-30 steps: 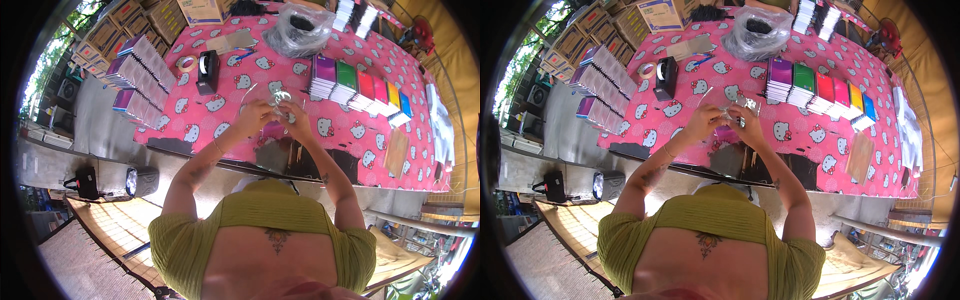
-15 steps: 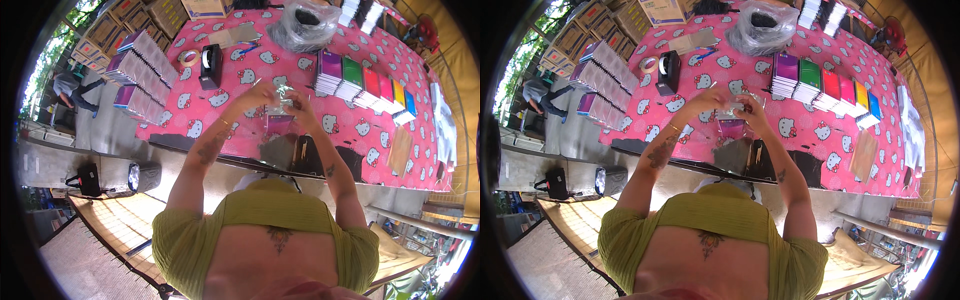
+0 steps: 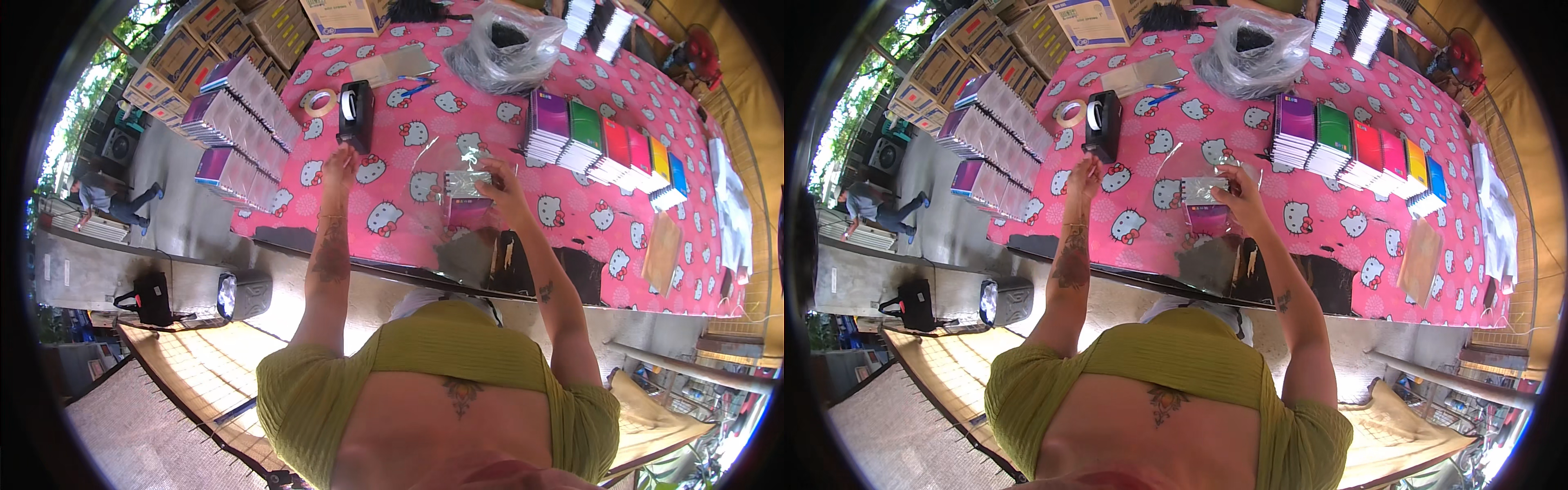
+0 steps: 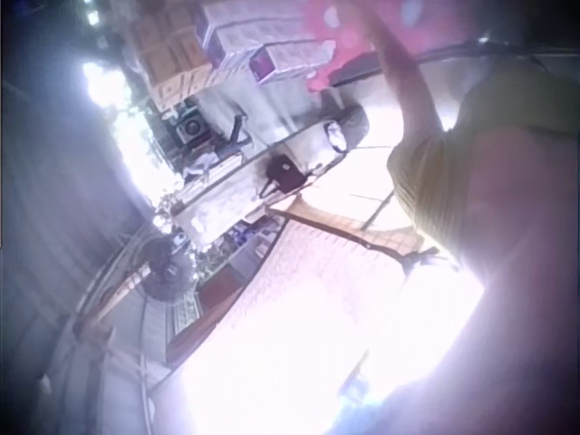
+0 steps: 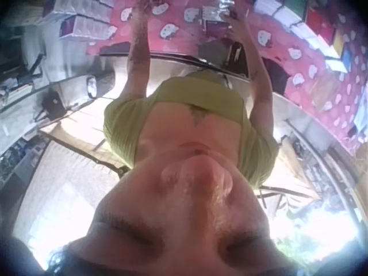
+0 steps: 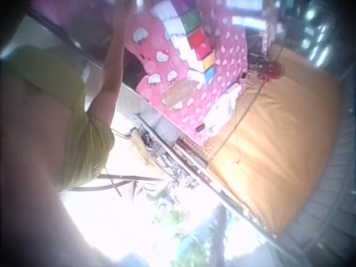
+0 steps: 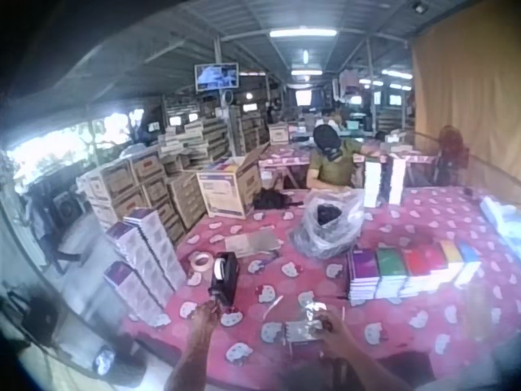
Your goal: The person places spiral-bound notebooks into clear plastic bags and seals them with tape.
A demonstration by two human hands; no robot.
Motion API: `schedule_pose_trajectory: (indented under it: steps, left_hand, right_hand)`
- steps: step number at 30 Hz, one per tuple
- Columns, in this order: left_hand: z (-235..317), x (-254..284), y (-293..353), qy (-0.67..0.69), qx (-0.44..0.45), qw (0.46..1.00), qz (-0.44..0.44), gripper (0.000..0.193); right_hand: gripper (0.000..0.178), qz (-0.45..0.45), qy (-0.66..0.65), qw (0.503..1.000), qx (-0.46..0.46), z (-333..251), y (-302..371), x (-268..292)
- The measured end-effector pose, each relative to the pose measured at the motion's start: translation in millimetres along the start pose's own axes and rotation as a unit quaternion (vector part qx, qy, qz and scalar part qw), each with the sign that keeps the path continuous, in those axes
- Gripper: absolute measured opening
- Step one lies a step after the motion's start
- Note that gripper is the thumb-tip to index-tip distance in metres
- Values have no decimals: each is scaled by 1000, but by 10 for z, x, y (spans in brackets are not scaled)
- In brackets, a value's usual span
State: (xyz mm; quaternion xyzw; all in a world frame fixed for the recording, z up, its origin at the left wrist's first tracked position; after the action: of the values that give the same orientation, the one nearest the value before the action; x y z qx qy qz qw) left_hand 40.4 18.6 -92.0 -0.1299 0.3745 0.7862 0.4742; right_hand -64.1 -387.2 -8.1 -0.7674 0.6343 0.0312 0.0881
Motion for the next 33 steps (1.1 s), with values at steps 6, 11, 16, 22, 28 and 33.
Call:
schedule_pose_trajectory:
  steps: [6,11,16,22,28,33]
  left_hand:
    - [573,-360,161,-792,-329,481,183,24]
    - [-34,-1997,1565,-653,-304,507,-473,22]
    - [-573,-2750,1636,-786,-254,221,-518,28]
    - [-973,-2146,681,-734,202,422,-492,33]
    - [-775,-1293,784,-456,83,768,-441,54]
    - [-1089,-619,1748,-437,-264,793,-333,68]
  right_hand:
    - [48,-5,1,1000,22,82,-37,11]
    - [51,-16,17,1000,-7,108,-15,66]
    - [62,-21,22,1000,0,43,10,134]
    - [74,-38,-72,996,25,45,-21,-23]
    - [88,30,-49,997,43,338,171,152]
    - [92,-80,-30,996,-3,369,345,-332]
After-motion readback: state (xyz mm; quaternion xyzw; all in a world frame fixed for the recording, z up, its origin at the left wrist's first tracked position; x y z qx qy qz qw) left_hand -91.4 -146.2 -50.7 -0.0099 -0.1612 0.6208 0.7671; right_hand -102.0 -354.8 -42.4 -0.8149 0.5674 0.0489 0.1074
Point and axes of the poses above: each hand's wrist, its own y-axis away from the middle knuckle, its own x-axis out of the back of the hand, z = x × y, the point moved 2 cm from there along -y, towards the middle knuckle, and after that the axes turned 4 degrees about x, right-handed, at the moved point
